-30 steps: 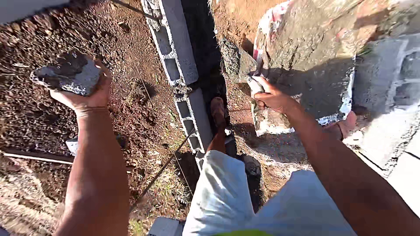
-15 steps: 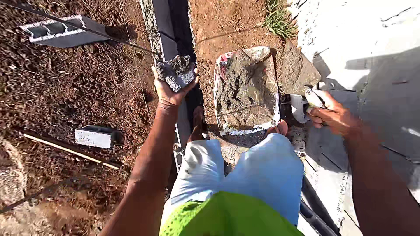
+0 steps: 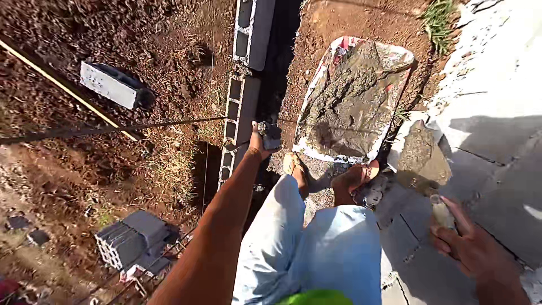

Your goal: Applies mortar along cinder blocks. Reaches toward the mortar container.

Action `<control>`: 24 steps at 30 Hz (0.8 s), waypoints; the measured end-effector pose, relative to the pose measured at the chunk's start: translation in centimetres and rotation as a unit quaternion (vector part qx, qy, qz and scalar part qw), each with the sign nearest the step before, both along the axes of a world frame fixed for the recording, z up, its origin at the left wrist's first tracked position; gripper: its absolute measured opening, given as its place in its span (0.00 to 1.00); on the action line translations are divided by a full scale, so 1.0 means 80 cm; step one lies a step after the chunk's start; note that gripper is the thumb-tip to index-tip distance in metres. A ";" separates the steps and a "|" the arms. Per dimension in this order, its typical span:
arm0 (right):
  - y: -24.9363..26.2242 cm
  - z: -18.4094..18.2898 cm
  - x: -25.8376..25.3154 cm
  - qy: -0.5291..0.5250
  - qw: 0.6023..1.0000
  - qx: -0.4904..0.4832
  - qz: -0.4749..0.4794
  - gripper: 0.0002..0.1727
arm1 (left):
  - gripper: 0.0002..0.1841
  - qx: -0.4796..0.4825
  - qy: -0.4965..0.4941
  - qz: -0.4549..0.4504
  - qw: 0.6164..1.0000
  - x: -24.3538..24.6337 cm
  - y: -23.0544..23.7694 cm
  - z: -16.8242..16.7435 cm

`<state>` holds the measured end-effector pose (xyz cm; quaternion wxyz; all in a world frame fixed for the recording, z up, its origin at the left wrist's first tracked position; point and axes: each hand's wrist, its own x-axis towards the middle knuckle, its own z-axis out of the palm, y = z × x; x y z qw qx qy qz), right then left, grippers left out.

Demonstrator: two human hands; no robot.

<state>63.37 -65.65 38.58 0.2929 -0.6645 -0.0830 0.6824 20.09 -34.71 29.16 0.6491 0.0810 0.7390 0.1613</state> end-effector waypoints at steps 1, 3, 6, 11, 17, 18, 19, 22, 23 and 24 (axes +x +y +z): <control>0.004 0.002 -0.008 0.004 1.000 -0.005 0.007 0.50 | 0.52 -0.036 0.026 -0.014 0.999 -0.024 -0.018 -0.011; 0.019 0.006 -0.027 0.007 0.999 -0.015 0.027 0.50 | 0.53 -0.097 0.079 -0.041 0.991 -0.076 -0.066 -0.021; 0.045 0.008 -0.052 0.014 0.998 -0.024 0.058 0.48 | 0.55 -0.168 0.136 -0.084 0.973 -0.143 -0.120 -0.029; 0.110 -0.023 -0.073 0.038 0.989 -0.005 0.143 0.50 | 0.52 -0.158 0.179 -0.016 0.971 -0.198 -0.130 -0.034; 0.195 -0.035 -0.100 0.020 0.963 0.011 0.269 0.51 | 0.39 -0.020 0.125 -0.063 0.990 -0.179 -0.105 0.007; 0.210 -0.032 -0.109 -0.002 0.953 0.003 0.304 0.50 | 0.36 0.007 0.120 -0.081 0.989 -0.173 -0.117 0.015; 0.226 -0.029 -0.117 -0.020 0.943 -0.005 0.332 0.48 | 0.32 0.037 0.112 -0.094 0.989 -0.164 -0.130 0.027; 0.262 -0.027 -0.146 -0.028 0.918 -0.012 0.395 0.44 | 0.25 0.086 0.077 -0.076 0.990 -0.140 -0.183 0.047; 0.270 -0.028 -0.156 -0.021 0.913 -0.008 0.408 0.43 | 0.23 0.089 0.069 -0.051 0.992 -0.131 -0.199 0.050; 0.276 -0.029 -0.166 -0.012 0.907 -0.004 0.420 0.43 | 0.22 0.084 0.062 -0.028 0.994 -0.122 -0.214 0.056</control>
